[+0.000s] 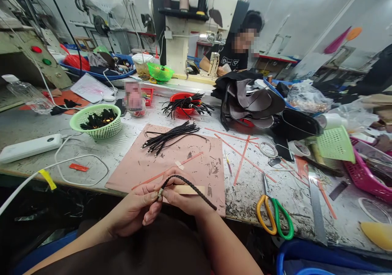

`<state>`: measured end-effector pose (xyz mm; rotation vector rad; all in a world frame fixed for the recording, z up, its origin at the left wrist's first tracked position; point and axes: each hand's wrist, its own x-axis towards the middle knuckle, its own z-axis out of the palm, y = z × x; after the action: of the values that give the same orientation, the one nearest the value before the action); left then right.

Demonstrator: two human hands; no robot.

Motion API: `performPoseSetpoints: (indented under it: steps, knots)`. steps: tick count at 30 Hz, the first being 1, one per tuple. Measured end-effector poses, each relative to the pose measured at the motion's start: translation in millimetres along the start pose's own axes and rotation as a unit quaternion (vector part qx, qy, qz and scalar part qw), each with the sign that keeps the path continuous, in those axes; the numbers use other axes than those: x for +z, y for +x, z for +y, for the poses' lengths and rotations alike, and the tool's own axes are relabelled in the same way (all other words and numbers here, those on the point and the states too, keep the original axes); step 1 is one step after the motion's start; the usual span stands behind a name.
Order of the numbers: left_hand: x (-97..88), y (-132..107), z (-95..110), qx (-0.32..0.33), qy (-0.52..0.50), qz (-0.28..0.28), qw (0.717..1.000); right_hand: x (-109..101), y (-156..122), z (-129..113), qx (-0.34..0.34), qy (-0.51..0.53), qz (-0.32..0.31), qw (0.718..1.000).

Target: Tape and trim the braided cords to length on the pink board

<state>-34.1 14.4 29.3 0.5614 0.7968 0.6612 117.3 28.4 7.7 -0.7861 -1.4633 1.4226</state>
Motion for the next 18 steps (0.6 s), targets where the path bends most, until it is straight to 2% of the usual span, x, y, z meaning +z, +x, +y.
performPoseSetpoints:
  steps: [4, 9, 11, 14, 18]
  knots:
    - [-3.3, 1.8, -4.4, 0.016, 0.033, 0.035, 0.999, 0.7, -0.2, -0.6, 0.047, 0.024, 0.003, 0.999]
    - [-7.1, 1.6, -4.8, 0.130, 0.153, 0.115, 0.973, 3.5, 0.8, 0.7, 0.032, -0.066, 0.067, 0.995]
    - [-7.2, 0.8, -3.1, 0.152, 0.213, 0.129, 0.957, 5.1, 1.0, 0.9, 0.036, -0.097, 0.088, 0.991]
    - [-5.7, 0.3, -1.4, 0.134, 0.224, 0.125, 0.957, 7.0, 1.3, -0.9, 0.033, -0.133, 0.094, 0.986]
    - [-3.6, 3.4, -4.5, 0.087, 0.136, 0.120, 0.980, 7.7, 1.1, -4.1, 0.050, -0.185, 0.077, 0.978]
